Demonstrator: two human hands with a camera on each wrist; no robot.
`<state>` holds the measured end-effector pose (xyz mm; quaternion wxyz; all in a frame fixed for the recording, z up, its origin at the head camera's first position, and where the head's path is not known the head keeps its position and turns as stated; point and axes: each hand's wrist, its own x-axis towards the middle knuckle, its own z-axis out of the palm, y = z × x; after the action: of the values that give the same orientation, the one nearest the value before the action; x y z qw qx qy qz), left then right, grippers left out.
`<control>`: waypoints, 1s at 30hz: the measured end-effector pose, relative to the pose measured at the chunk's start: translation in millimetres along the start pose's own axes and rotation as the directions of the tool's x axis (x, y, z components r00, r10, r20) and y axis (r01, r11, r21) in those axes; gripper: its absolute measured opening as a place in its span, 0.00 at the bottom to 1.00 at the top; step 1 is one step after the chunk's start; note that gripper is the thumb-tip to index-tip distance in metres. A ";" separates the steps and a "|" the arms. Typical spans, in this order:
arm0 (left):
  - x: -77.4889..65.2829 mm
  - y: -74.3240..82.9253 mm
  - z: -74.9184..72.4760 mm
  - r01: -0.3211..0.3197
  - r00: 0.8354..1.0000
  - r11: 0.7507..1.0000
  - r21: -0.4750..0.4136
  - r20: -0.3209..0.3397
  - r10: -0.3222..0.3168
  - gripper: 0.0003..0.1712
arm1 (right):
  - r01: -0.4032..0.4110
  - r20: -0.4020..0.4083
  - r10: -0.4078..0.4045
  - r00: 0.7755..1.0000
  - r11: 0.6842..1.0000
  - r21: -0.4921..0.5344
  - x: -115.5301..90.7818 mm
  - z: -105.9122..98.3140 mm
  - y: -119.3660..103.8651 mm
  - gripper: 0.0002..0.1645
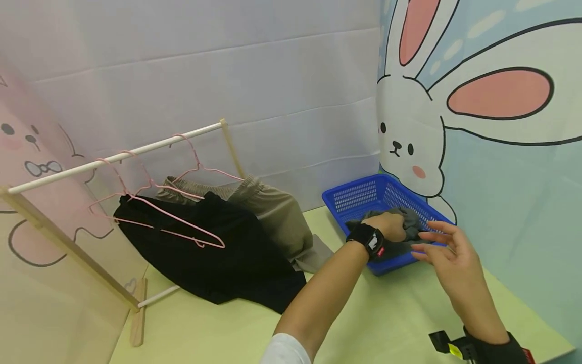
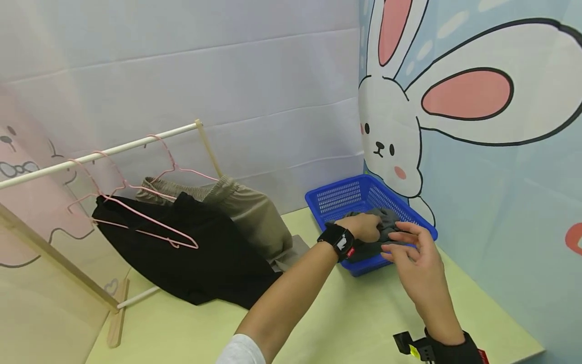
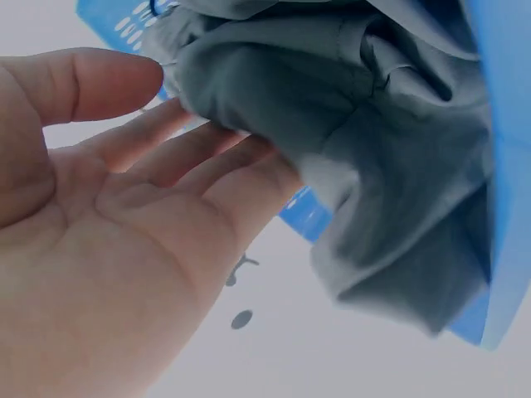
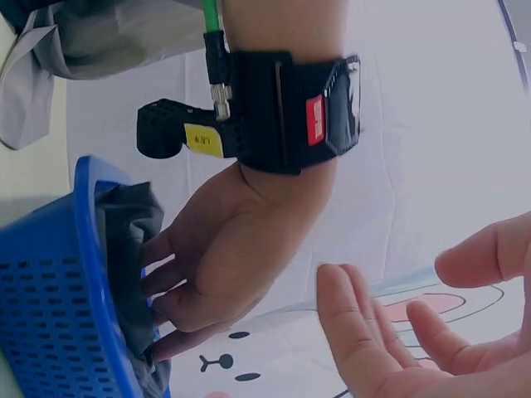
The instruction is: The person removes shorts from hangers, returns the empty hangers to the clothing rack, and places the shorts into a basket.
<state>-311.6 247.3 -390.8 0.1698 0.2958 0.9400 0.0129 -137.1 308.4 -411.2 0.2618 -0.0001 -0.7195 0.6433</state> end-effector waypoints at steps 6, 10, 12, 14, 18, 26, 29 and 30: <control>-6.9 -12.9 -8.4 -0.153 0.983 0.984 -0.089 -0.113 0.143 0.26 | 0.086 -0.035 -0.081 0.996 0.982 0.171 5.2 1.1 -7.1 0.22; -28.2 -32.4 -10.5 -0.298 0.943 0.937 -0.183 -0.211 0.258 0.25 | 0.129 -0.053 -0.120 0.991 0.970 0.206 10.3 7.2 -13.6 0.20; -44.8 -44.0 -12.0 -0.346 0.921 0.912 -0.219 -0.264 0.286 0.25 | 0.151 -0.056 -0.143 0.988 0.963 0.222 13.3 11.0 -16.4 0.19; -64.0 -56.4 -13.5 -0.386 0.896 0.889 -0.246 -0.327 0.299 0.24 | 0.176 -0.050 -0.169 0.984 0.952 0.250 17.1 15.3 -19.2 0.17; -101.4 -81.6 -13.2 -0.441 0.838 0.851 -0.286 -0.472 0.275 0.23 | 0.211 -0.018 -0.213 0.977 0.944 0.256 25.7 25.8 -24.0 0.15; -165.4 -126.2 13.3 -0.472 0.747 0.733 -0.489 -0.664 0.038 0.21 | 0.263 0.122 -0.264 0.957 0.964 0.019 48.4 55.2 -33.1 0.10; -181.4 -138.1 24.2 -0.453 0.718 0.717 -0.530 -0.693 -0.058 0.21 | 0.290 0.184 -0.276 0.943 0.956 -0.053 57.5 68.1 -35.1 0.10; -185.9 -141.8 27.7 -0.445 0.709 0.715 -0.539 -0.700 -0.085 0.21 | 0.300 0.204 -0.280 0.938 0.951 -0.073 60.7 72.6 -35.7 0.09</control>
<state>-238.1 24.1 -376.6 -0.0939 0.2848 0.8256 0.4780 -204.8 255.5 -357.8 0.2832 0.1541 -0.7655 0.5568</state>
